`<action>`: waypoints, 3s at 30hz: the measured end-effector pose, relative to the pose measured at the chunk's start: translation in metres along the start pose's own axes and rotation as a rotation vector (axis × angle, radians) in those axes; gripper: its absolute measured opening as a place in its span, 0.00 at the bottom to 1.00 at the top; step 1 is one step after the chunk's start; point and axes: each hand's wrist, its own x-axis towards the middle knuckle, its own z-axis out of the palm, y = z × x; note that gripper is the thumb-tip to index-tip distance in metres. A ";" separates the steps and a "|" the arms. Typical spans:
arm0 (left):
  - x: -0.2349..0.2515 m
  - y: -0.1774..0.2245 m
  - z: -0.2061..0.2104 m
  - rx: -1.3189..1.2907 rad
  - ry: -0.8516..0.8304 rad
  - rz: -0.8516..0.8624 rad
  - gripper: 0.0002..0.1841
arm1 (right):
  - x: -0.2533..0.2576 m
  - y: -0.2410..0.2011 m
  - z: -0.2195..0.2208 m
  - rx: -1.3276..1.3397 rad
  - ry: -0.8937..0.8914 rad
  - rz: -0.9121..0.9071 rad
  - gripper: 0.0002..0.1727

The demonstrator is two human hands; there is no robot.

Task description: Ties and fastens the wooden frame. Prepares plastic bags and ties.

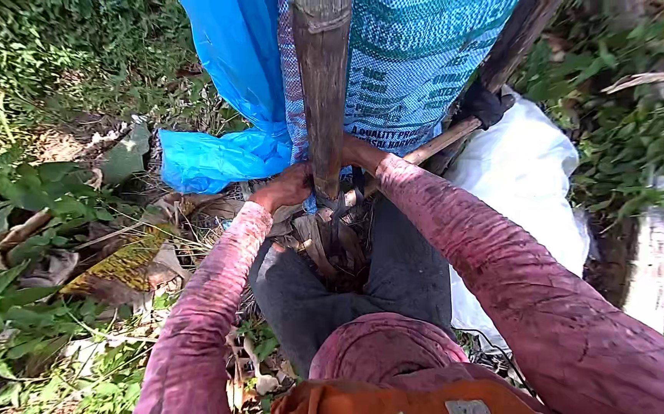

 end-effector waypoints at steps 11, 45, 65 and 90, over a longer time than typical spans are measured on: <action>0.001 -0.013 0.025 -0.038 0.410 0.040 0.08 | -0.010 -0.008 0.002 0.111 0.089 0.100 0.19; -0.129 0.104 0.260 -0.290 0.572 -0.586 0.23 | -0.153 0.014 0.198 0.887 0.140 0.097 0.22; -0.014 0.067 0.083 -0.572 0.732 -0.061 0.36 | -0.263 0.040 0.090 0.389 0.389 -0.194 0.20; 0.025 -0.027 -0.015 -0.028 -0.006 0.278 0.18 | 0.018 0.030 -0.019 -0.465 0.611 -0.728 0.11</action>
